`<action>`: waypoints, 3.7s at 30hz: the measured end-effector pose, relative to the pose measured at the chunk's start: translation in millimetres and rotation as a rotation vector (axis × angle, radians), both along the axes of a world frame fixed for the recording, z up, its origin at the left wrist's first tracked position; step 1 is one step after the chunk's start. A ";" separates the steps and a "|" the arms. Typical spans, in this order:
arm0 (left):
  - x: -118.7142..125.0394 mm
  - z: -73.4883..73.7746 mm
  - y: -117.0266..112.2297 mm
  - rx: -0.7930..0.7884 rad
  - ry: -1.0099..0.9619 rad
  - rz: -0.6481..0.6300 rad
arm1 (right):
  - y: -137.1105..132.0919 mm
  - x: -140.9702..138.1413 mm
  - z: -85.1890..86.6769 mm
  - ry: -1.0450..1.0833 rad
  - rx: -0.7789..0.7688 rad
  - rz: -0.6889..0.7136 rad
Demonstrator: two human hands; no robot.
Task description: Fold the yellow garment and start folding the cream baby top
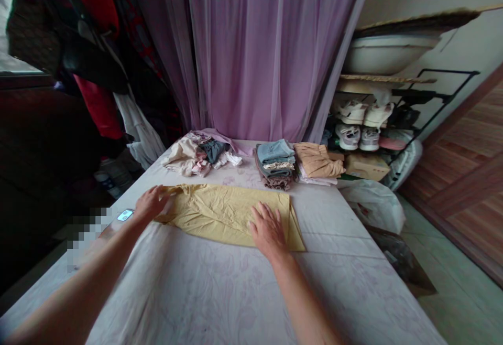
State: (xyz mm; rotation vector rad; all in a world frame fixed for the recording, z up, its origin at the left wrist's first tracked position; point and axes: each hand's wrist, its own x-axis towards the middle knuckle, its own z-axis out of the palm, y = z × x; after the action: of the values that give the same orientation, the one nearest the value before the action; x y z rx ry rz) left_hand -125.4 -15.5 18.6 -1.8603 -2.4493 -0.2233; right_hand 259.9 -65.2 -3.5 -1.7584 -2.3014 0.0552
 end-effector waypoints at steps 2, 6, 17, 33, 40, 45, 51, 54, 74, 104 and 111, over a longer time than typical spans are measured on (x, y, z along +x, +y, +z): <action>-13.0 3.8 1.6 -0.096 0.016 0.026 | -2.0 -20.2 4.9 0.036 -0.015 0.063; -24.4 11.0 4.7 -0.189 0.051 0.049 | 0.2 -62.4 16.4 0.091 -0.047 0.185; -39.3 16.9 -0.5 -0.236 0.011 0.061 | -4.0 -114.3 -2.9 0.028 -0.169 0.250; -32.3 14.1 -24.4 -0.244 -0.027 -0.139 | -5.7 -112.9 -10.2 0.035 -0.091 0.250; -18.1 16.0 -29.9 -0.099 -0.027 -0.047 | -6.2 -112.6 -9.8 0.038 -0.074 0.250; -2.9 57.5 -14.8 0.116 -0.259 -0.095 | -8.0 -114.2 -6.1 0.050 -0.099 0.249; 60.9 98.8 -5.6 0.255 -0.637 -0.333 | 8.4 -107.0 -7.1 0.424 -0.197 0.260; 97.2 104.1 1.2 0.253 -0.843 -0.421 | 23.8 -90.5 -4.2 0.938 -0.366 0.220; 296.6 58.4 -13.3 0.095 -0.866 -0.696 | 41.5 33.4 7.9 1.440 -0.577 -0.099; 225.3 -16.3 -13.4 0.017 -0.048 -0.498 | 68.9 30.5 15.2 0.369 0.221 -0.270; 223.2 -18.1 11.4 0.007 -0.112 -0.546 | 53.1 -11.5 -9.0 0.088 -0.057 0.049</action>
State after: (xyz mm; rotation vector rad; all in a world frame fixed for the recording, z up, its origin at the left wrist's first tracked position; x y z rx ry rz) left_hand 97.8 -4.1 0.4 -2.5347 -1.9336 -0.3637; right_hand 248.5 -12.1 -12.5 -1.6906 -2.3015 0.2045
